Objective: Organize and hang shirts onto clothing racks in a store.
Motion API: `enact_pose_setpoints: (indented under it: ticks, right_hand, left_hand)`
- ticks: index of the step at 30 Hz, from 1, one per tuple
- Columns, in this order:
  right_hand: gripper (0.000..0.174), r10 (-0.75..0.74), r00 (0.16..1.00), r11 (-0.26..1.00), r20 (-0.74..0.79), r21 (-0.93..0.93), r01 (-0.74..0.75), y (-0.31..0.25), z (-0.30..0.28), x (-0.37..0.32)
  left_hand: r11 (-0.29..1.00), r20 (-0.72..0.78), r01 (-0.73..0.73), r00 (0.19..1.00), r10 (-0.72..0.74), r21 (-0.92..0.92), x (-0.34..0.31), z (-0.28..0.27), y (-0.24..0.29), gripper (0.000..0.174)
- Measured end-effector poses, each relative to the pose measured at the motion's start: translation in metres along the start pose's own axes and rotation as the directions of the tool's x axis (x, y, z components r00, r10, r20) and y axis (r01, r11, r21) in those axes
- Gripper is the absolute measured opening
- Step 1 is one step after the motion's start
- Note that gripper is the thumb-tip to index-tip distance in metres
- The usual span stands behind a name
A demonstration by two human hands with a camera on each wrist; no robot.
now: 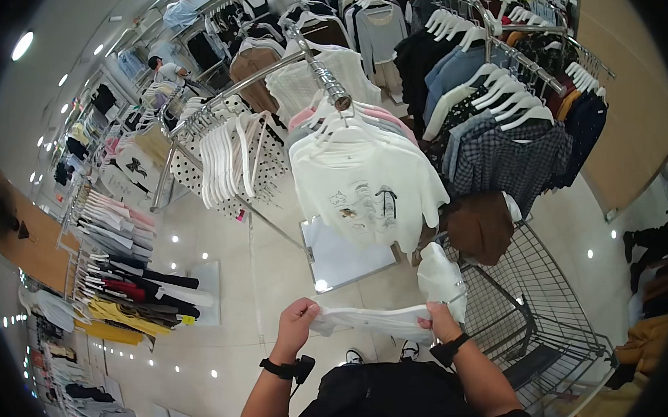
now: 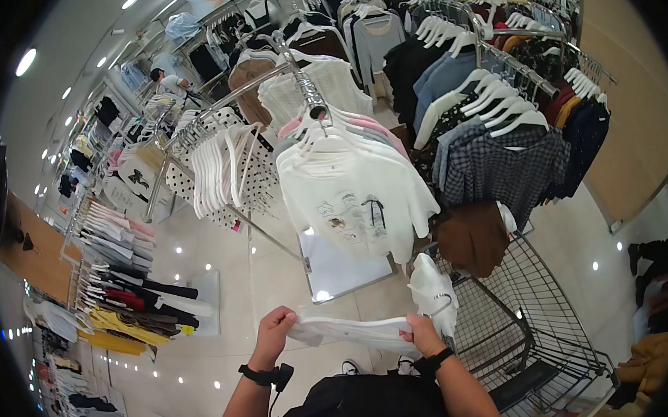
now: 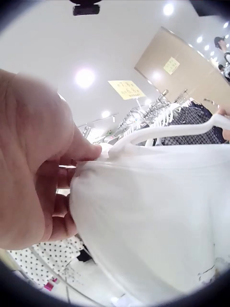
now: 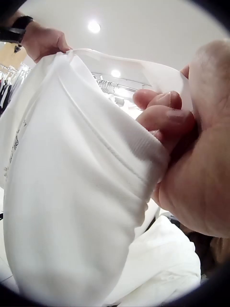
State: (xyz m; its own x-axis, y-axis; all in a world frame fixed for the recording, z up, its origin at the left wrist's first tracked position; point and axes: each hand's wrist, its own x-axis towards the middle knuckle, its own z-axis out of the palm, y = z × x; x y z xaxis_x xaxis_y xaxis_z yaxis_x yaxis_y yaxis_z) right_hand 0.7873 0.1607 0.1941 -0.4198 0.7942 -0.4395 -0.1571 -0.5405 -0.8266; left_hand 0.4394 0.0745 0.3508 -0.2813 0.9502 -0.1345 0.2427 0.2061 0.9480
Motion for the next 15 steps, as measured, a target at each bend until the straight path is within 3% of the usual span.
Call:
enact_pose_setpoints:
  ticks: [3,5,6,7,9,12,13,15]
  right_hand:
    - [0.040,0.011,0.999,0.999,-0.039,-0.030,-0.012,0.008,0.010,-0.017]
    - [0.040,0.106,0.992,0.989,-0.073,0.108,-0.098,0.018,0.016,-0.019]
    - [0.040,0.150,0.978,0.939,-0.144,0.329,-0.095,0.019,0.025,-0.022]
    - [0.042,0.053,0.994,0.942,-0.091,0.335,-0.020,0.024,0.024,-0.028]
    - [0.045,0.059,0.983,0.985,-0.174,0.168,-0.030,0.027,0.034,-0.029]
    - [0.042,0.091,0.981,0.989,-0.174,-0.096,-0.109,0.022,0.054,-0.035]
    - [0.042,0.066,0.975,0.997,-0.212,-0.019,-0.072,0.027,0.063,-0.037]
    - [0.044,0.028,0.970,0.999,-0.243,0.028,-0.022,0.032,0.072,-0.043]
  left_hand:
    - [0.996,-0.007,-0.059,0.998,0.060,0.068,-0.001,-0.006,-0.021,0.016]
    - [0.986,-0.012,-0.103,0.994,0.106,0.128,0.004,-0.018,-0.033,0.015]
    - [0.995,-0.008,-0.067,0.998,0.068,0.073,0.004,-0.024,-0.041,0.015]
    - [0.999,0.001,-0.039,0.999,0.039,0.010,0.007,-0.028,-0.048,0.015]
    - [0.999,0.019,-0.050,0.999,0.050,-0.001,0.010,-0.040,-0.057,0.015]
    - [0.993,0.063,0.068,0.996,-0.062,-0.098,0.015,-0.056,-0.069,0.014]
    - [0.992,0.064,0.046,0.997,-0.038,-0.116,0.017,-0.061,-0.069,0.014]
    - [0.992,0.223,-0.016,0.974,0.044,-0.128,0.024,-0.075,-0.079,0.014]
